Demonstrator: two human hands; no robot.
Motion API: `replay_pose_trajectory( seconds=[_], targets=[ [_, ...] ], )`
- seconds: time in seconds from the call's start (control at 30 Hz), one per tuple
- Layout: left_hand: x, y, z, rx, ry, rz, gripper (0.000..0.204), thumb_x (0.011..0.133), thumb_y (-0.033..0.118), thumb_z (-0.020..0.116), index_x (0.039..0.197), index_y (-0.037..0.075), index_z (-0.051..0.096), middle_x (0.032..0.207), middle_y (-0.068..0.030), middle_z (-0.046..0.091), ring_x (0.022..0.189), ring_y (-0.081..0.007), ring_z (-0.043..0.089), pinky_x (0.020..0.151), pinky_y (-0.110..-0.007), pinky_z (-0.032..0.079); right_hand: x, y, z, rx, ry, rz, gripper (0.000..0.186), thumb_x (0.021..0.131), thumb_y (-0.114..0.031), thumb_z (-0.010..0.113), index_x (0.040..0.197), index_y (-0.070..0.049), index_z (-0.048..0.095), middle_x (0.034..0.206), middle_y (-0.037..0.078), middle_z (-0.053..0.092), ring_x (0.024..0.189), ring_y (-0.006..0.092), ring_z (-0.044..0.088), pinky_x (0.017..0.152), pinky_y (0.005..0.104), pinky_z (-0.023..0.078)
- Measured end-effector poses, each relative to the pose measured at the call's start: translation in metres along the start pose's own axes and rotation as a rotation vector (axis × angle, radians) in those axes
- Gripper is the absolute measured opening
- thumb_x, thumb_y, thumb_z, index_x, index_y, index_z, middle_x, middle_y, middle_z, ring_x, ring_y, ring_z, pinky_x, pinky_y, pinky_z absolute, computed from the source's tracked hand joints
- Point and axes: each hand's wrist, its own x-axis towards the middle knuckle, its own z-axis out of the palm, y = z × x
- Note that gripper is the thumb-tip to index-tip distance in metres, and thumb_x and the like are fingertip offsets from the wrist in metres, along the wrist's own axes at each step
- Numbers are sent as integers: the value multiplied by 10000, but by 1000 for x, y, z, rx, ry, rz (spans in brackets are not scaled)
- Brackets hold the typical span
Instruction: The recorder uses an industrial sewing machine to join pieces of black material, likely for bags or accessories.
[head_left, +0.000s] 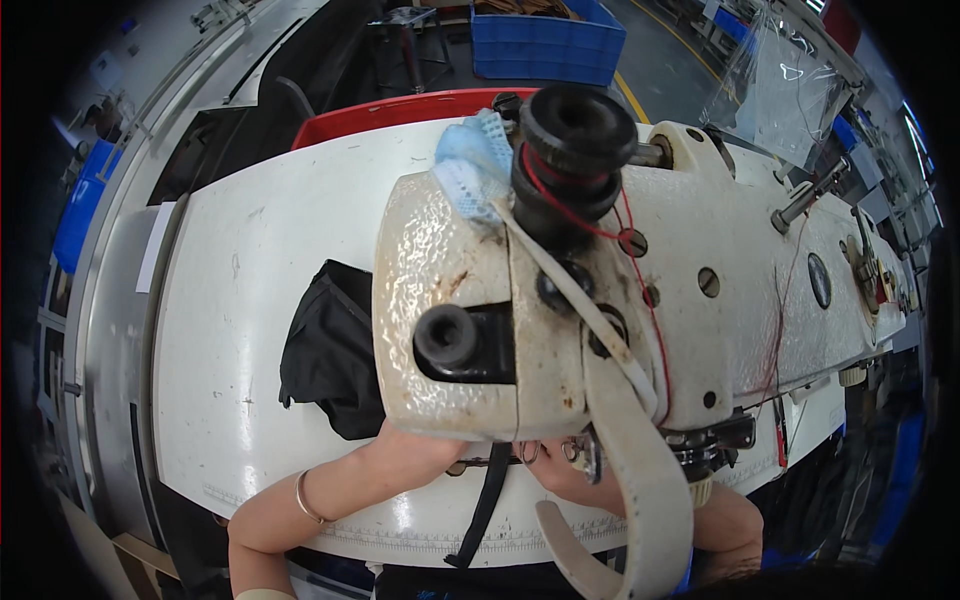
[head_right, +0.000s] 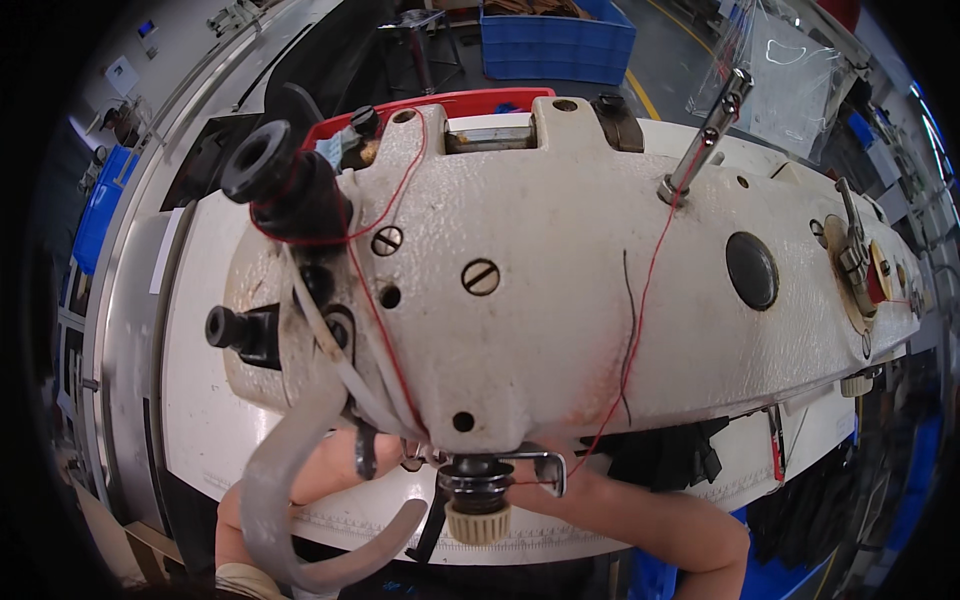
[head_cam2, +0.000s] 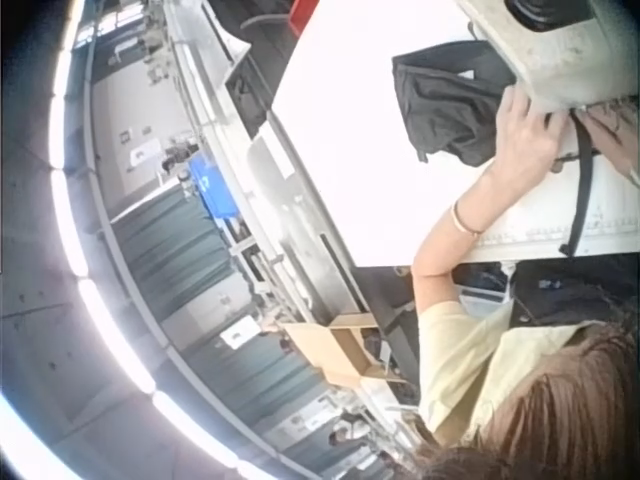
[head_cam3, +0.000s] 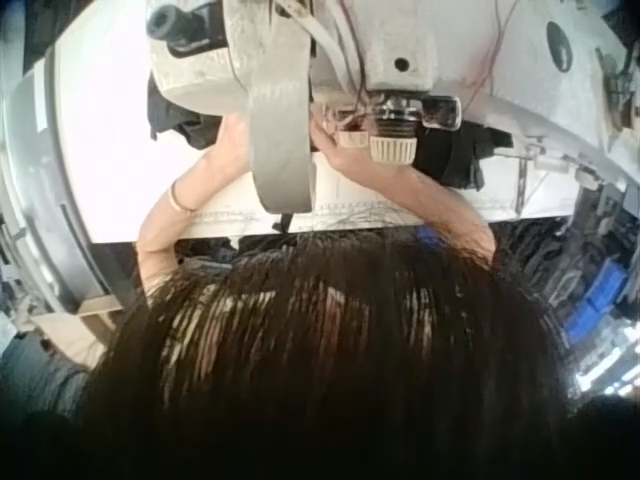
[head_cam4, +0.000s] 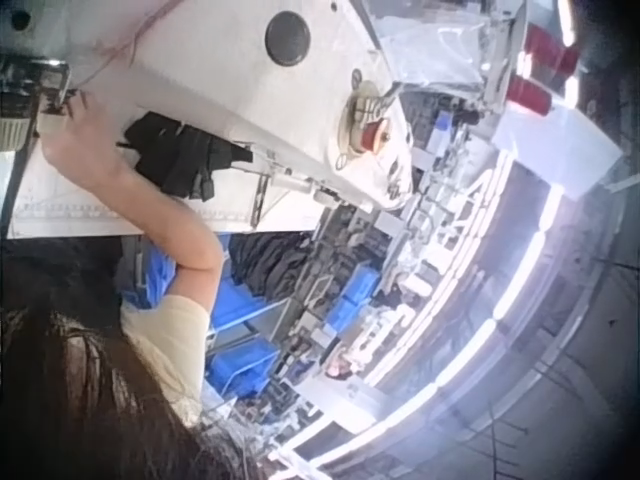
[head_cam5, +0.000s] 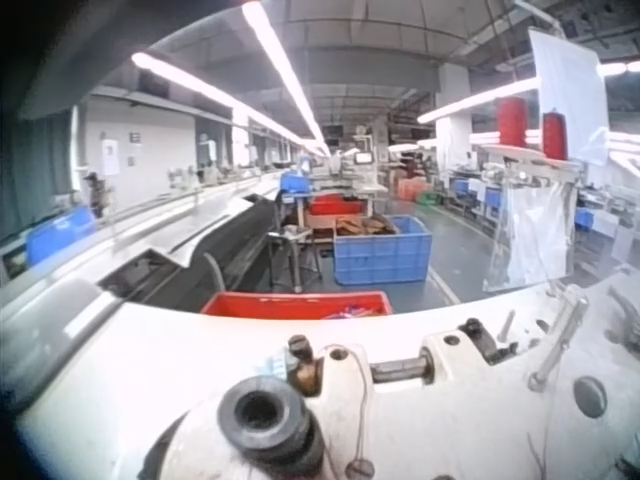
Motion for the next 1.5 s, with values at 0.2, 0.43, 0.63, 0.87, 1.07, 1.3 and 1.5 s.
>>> replay_pose_trajectory(
  seconds=[0.2,0.43,0.63,0.87,1.07,1.3,1.5],
  targets=[
    [-2,-13,12,239,-51,146,284,719,104,608,993,58,668,980,-110,627,944,-293,610,842,-425,472,-28,12,23,889,-53,328,263,831,-87,599,1084,-43,545,1053,65,576,974,191,545,847,359,422],
    [-11,-29,27,119,-87,95,271,739,111,607,996,48,664,970,-116,631,945,-298,607,838,-420,472,-25,7,27,1418,-29,497,422,793,18,656,1200,-24,557,1214,82,600,1145,184,556,1000,342,423],
    [-7,-25,23,238,-57,197,296,673,67,616,962,24,663,936,-126,628,885,-308,624,787,-421,497,-7,15,21,607,-28,133,349,819,-65,610,1165,-37,579,1144,121,618,1089,233,590,965,380,444],
    [2,-13,10,289,-75,188,263,647,53,618,901,3,666,915,-131,626,879,-320,624,788,-432,500,-2,11,7,256,-279,148,320,768,-138,613,1076,-55,640,1082,138,621,1022,276,608,937,416,460],
    [5,-9,6,282,-110,198,248,612,47,629,853,-9,655,935,-164,606,905,-333,605,771,-460,499,-20,26,17,-151,179,-218,266,572,-146,590,810,-49,655,977,131,602,893,258,610,798,403,523],
    [-1,8,-3,281,-123,110,214,730,107,659,911,-2,622,931,-122,573,931,-294,562,887,-447,399,-8,33,5,-399,113,-317,237,600,-135,590,797,-13,638,858,95,582,821,220,588,787,378,516],
    [-2,31,-9,466,-203,210,278,650,73,597,899,-52,589,863,-87,476,814,-233,482,744,-304,442,9,-1,-13,-534,-33,-606,285,687,-160,588,901,9,671,979,144,632,912,253,599,845,393,489]
  ],
)
